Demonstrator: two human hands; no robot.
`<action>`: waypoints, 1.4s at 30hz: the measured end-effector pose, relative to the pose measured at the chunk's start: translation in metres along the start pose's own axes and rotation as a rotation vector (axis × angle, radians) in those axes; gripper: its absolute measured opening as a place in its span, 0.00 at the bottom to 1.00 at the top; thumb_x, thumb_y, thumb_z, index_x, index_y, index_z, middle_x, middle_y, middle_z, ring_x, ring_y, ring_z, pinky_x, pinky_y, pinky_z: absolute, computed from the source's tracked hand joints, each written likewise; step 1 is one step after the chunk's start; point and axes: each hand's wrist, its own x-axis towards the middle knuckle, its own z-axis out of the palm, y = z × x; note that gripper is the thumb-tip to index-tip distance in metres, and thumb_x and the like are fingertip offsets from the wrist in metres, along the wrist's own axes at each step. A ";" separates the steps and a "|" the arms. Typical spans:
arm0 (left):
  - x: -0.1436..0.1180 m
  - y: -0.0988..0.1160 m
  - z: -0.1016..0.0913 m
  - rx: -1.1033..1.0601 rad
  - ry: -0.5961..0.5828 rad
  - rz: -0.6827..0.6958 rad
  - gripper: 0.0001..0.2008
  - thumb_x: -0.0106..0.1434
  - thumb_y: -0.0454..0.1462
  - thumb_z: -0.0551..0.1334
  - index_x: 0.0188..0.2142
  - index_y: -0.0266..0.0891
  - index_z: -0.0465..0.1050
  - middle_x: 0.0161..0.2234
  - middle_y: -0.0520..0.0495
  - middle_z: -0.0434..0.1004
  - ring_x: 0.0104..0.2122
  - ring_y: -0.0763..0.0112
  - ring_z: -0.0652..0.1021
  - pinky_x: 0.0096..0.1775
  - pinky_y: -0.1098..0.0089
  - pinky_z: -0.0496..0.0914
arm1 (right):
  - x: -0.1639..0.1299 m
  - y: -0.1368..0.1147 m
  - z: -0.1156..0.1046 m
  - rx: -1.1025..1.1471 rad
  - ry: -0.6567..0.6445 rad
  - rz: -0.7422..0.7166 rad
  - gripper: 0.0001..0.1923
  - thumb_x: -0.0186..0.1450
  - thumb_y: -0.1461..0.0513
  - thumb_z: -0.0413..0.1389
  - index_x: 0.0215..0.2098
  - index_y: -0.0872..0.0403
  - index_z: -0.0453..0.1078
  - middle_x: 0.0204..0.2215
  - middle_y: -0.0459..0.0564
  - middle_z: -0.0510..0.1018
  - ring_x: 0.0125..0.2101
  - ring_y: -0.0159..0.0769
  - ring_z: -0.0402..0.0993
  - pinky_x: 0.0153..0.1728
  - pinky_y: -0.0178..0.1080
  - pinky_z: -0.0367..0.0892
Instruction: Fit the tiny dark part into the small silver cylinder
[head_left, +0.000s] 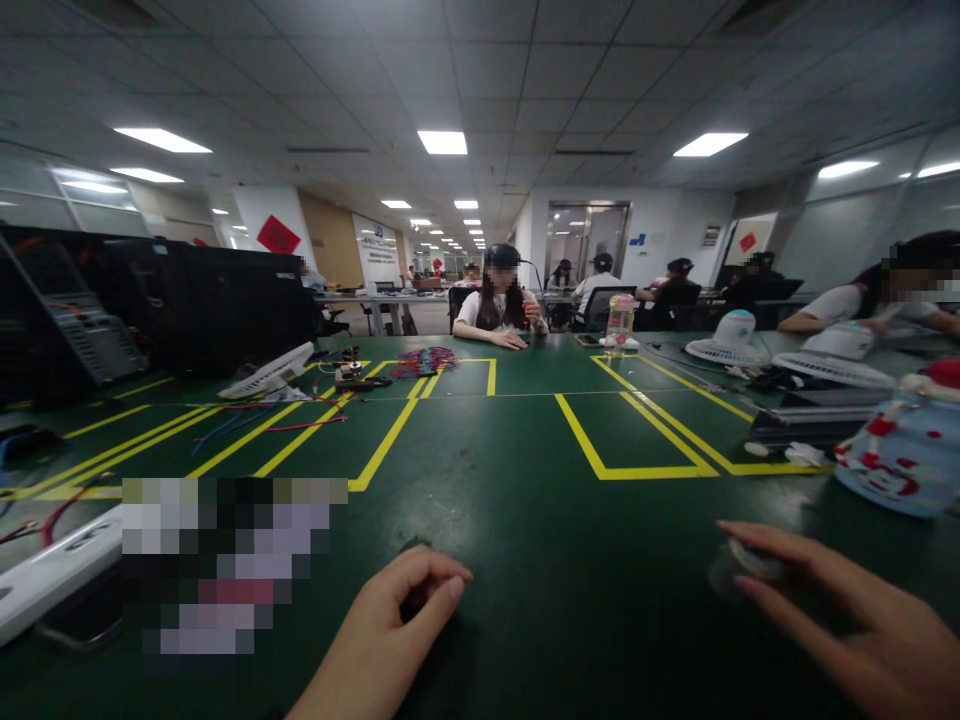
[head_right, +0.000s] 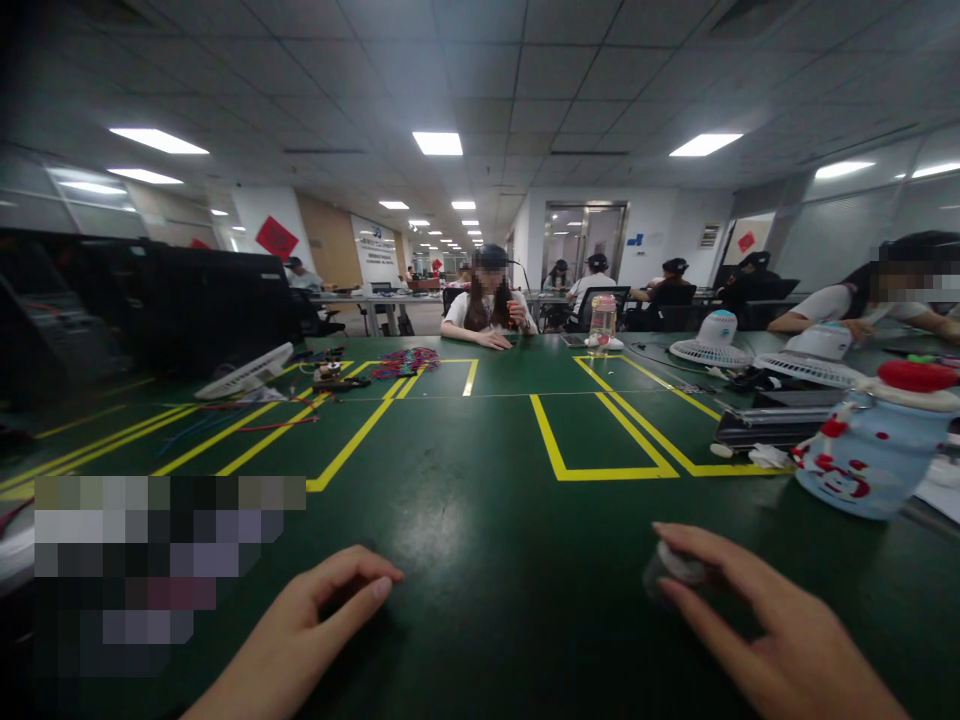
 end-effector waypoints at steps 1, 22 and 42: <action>0.000 0.000 0.000 0.008 -0.002 0.002 0.11 0.64 0.42 0.56 0.36 0.43 0.76 0.33 0.49 0.77 0.36 0.62 0.76 0.39 0.66 0.68 | -0.002 -0.024 0.009 0.051 -0.075 -0.097 0.20 0.59 0.53 0.57 0.50 0.43 0.68 0.45 0.50 0.76 0.40 0.37 0.76 0.36 0.33 0.75; 0.005 0.060 0.033 0.007 -0.048 0.287 0.08 0.60 0.33 0.62 0.39 0.45 0.73 0.38 0.50 0.75 0.39 0.65 0.74 0.41 0.66 0.69 | -0.004 -0.132 0.084 0.769 -0.645 -0.144 0.30 0.54 0.66 0.56 0.51 0.54 0.49 0.45 0.55 0.73 0.42 0.35 0.72 0.45 0.40 0.68; 0.000 0.060 0.037 -0.200 -0.096 0.305 0.08 0.65 0.33 0.59 0.35 0.41 0.77 0.35 0.49 0.74 0.38 0.69 0.75 0.41 0.70 0.69 | -0.007 -0.144 0.067 0.691 -0.613 -0.133 0.21 0.59 0.65 0.54 0.50 0.52 0.57 0.46 0.49 0.69 0.45 0.30 0.68 0.48 0.35 0.66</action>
